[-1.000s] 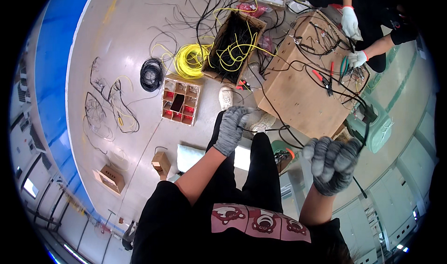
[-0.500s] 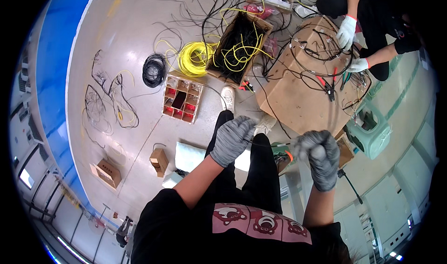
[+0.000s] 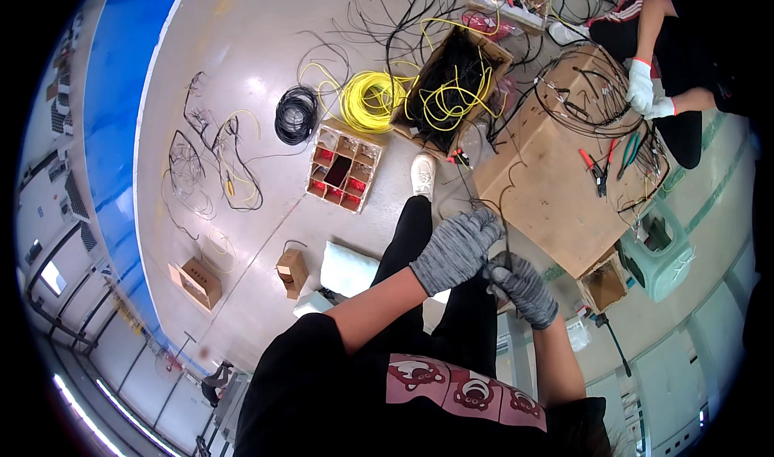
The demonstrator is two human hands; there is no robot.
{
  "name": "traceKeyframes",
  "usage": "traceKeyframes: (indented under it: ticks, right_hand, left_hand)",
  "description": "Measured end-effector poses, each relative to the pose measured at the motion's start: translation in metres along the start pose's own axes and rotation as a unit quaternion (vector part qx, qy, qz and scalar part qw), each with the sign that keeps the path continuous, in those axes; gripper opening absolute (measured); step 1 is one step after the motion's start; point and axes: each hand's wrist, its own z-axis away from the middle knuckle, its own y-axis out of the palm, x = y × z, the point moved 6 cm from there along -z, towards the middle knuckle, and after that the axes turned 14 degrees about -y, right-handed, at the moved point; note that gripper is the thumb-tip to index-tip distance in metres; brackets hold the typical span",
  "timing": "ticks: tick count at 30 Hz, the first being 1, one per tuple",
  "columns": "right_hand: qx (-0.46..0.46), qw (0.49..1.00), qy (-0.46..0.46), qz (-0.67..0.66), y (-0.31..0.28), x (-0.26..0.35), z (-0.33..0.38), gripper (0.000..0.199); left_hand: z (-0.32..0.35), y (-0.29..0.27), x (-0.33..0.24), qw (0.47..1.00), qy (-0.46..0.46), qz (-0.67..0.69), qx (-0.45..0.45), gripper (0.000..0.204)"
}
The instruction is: The person organizes a bundle of black and yellow wires on the floor, separating and arranging them into neat groups. They then move to a workbench area and continue sorting wires into boxes and containers.
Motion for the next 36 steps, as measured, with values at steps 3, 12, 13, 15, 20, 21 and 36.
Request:
traceKeyframes:
  ticks: [3, 12, 13, 15, 20, 21, 36]
  right_hand:
    - [-0.095, 0.992, -0.055, -0.068, -0.003, 0.020, 0.002, 0.038]
    - [-0.158, 0.919, -0.302, -0.197, -0.018, 0.097, 0.004, 0.032]
    - [-0.169, 0.918, -0.303, -0.191, -0.015, 0.104, 0.001, 0.030]
    - [-0.183, 0.921, -0.297, -0.173, -0.009, 0.110, -0.005, 0.028]
    - [-0.233, 0.904, -0.314, -0.174, 0.002, 0.110, -0.026, 0.020]
    - [-0.231, 0.900, -0.323, -0.182, 0.003, 0.110, -0.029, 0.017]
    - [-0.261, 0.923, -0.271, -0.079, -0.016, 0.053, -0.065, 0.019]
  left_hand:
    - [-0.008, -0.019, 0.008, 1.000, 0.008, 0.019, -0.018, 0.037]
    - [-0.003, -0.044, 0.123, 0.974, -0.205, 0.060, -0.074, 0.039]
    - [0.001, -0.039, 0.133, 0.975, -0.214, 0.043, -0.037, 0.039]
    - [0.015, -0.028, 0.151, 0.972, -0.232, 0.007, 0.035, 0.040]
    - [0.047, -0.001, 0.179, 0.962, -0.244, 0.000, 0.120, 0.034]
    - [0.053, 0.005, 0.183, 0.959, -0.253, 0.002, 0.130, 0.033]
    - [0.097, 0.032, 0.174, 0.937, -0.326, 0.053, 0.112, 0.030]
